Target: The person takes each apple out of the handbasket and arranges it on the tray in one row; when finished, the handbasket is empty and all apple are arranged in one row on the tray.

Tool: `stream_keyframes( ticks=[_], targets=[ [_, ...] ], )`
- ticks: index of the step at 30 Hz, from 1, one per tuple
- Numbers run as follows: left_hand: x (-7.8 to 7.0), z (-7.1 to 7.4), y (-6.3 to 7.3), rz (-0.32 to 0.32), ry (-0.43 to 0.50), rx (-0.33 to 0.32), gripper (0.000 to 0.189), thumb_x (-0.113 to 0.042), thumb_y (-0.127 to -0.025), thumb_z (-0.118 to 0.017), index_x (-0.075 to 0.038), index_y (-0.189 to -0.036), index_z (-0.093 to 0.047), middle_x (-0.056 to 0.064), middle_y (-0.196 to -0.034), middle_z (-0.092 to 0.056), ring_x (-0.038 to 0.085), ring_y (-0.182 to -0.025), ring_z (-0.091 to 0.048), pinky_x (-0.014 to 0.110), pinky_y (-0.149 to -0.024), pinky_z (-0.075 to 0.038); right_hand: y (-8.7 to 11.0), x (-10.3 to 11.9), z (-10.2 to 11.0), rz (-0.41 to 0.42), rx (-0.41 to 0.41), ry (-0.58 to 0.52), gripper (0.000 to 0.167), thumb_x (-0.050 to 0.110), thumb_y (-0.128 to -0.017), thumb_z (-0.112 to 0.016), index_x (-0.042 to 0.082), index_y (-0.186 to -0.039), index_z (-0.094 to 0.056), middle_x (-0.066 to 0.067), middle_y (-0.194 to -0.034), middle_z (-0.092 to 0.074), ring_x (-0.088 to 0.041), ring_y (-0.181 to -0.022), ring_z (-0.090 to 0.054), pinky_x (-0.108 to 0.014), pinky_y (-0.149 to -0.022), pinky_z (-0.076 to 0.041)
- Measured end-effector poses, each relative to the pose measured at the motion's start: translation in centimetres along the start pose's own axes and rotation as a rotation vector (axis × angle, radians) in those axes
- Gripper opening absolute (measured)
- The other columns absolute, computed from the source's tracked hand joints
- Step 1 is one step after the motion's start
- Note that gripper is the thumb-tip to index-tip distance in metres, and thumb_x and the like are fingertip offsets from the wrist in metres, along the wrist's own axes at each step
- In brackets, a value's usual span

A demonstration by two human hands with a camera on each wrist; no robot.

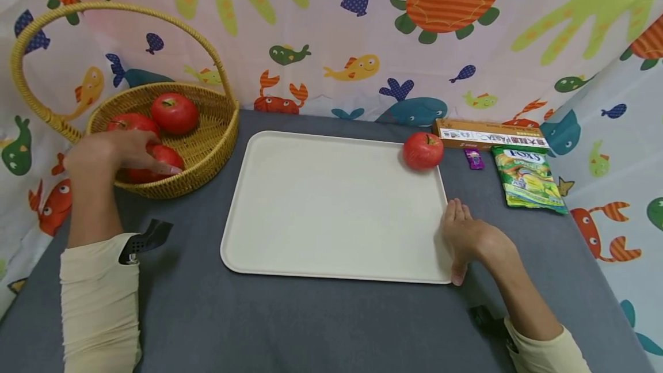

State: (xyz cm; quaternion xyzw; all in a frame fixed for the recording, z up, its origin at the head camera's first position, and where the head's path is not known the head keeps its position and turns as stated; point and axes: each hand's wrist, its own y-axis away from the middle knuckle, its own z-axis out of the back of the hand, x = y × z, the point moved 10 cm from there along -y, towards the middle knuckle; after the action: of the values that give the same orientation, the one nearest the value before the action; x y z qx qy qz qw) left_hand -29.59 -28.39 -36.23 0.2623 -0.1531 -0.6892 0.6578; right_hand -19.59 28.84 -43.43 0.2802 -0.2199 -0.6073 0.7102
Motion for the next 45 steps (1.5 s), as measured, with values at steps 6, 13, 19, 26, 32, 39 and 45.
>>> stream_keyframes(
  ticks=[6,13,19,26,32,39,45],
  targets=[
    [0.9,0.3,-0.2,0.006,0.019,-0.028,0.115,-0.082,-0.086,-0.058,0.009,-0.152,-0.035,0.045,-0.144,-0.034,0.063,-0.127,-0.03,0.083,-0.101,-0.037,0.0,-0.1,-0.1,-0.009,0.015,-0.016,0.162,0.034,-0.046,-0.107,-0.026,-0.153,-0.001,-0.051,-0.162,0.0,-0.066,-0.152,-0.01,-0.069,-0.125,-0.025],
    [0.8,1.7,0.4,-0.015,0.077,-0.107,0.113,-0.077,-0.086,-0.064,0.009,-0.152,-0.035,0.041,-0.141,-0.041,0.057,-0.124,-0.039,0.077,-0.099,-0.042,0.0,0.0,0.0,-0.001,-0.002,-0.004,0.163,0.034,-0.044,-0.107,-0.027,-0.152,-0.002,-0.052,-0.161,-0.002,-0.066,-0.152,-0.012,-0.069,-0.124,-0.028],
    [-0.5,3.0,1.2,-0.061,0.082,-0.185,0.11,-0.071,-0.085,-0.071,-0.001,-0.159,-0.031,0.038,-0.145,-0.042,0.057,-0.125,-0.038,0.078,-0.097,-0.043,0.0,-0.1,-0.1,-0.006,0.006,-0.01,0.163,0.034,-0.045,-0.107,-0.027,-0.153,-0.001,-0.051,-0.161,0.0,-0.066,-0.152,-0.011,-0.069,-0.124,-0.027],
    [-1.9,4.2,2.1,-0.139,0.062,-0.289,0.107,-0.058,-0.084,-0.08,-0.003,-0.162,-0.03,0.037,-0.15,-0.039,0.056,-0.128,-0.039,0.078,-0.101,-0.043,0.0,-0.2,-0.2,-0.013,0.017,-0.017,0.163,0.035,-0.045,-0.107,-0.026,-0.153,0.0,-0.051,-0.162,0.0,-0.065,-0.152,-0.01,-0.069,-0.125,-0.026],
    [-4.2,5.0,2.9,-0.274,0.052,-0.362,0.102,-0.046,-0.079,-0.089,-0.014,-0.161,-0.036,0.032,-0.155,-0.039,0.054,-0.133,-0.039,0.077,-0.1,-0.046,0.0,-0.2,-0.1,-0.014,0.011,-0.012,0.164,0.035,-0.045,-0.107,-0.026,-0.153,0.0,-0.051,-0.162,0.0,-0.065,-0.152,-0.01,-0.069,-0.125,-0.026],
    [-6.3,5.6,4.2,-0.41,0.108,-0.452,0.1,-0.032,-0.069,-0.097,-0.012,-0.153,-0.046,0.023,-0.151,-0.048,0.048,-0.129,-0.046,0.074,-0.096,-0.052,-0.1,-0.1,-0.3,-0.01,0.007,-0.012,0.165,0.035,-0.044,-0.107,-0.026,-0.153,0.0,-0.05,-0.162,0.0,-0.065,-0.153,-0.01,-0.069,-0.124,-0.027],
    [-8.0,6.4,5.6,-0.534,0.142,-0.552,0.098,-0.026,-0.068,-0.097,-0.011,-0.152,-0.049,0.021,-0.148,-0.053,0.043,-0.127,-0.051,0.074,-0.094,-0.053,-0.1,-0.1,-0.2,-0.02,0.009,-0.003,0.165,0.035,-0.044,-0.107,-0.026,-0.153,0.0,-0.051,-0.162,-0.001,-0.065,-0.152,-0.011,-0.069,-0.124,-0.027]
  ],
)
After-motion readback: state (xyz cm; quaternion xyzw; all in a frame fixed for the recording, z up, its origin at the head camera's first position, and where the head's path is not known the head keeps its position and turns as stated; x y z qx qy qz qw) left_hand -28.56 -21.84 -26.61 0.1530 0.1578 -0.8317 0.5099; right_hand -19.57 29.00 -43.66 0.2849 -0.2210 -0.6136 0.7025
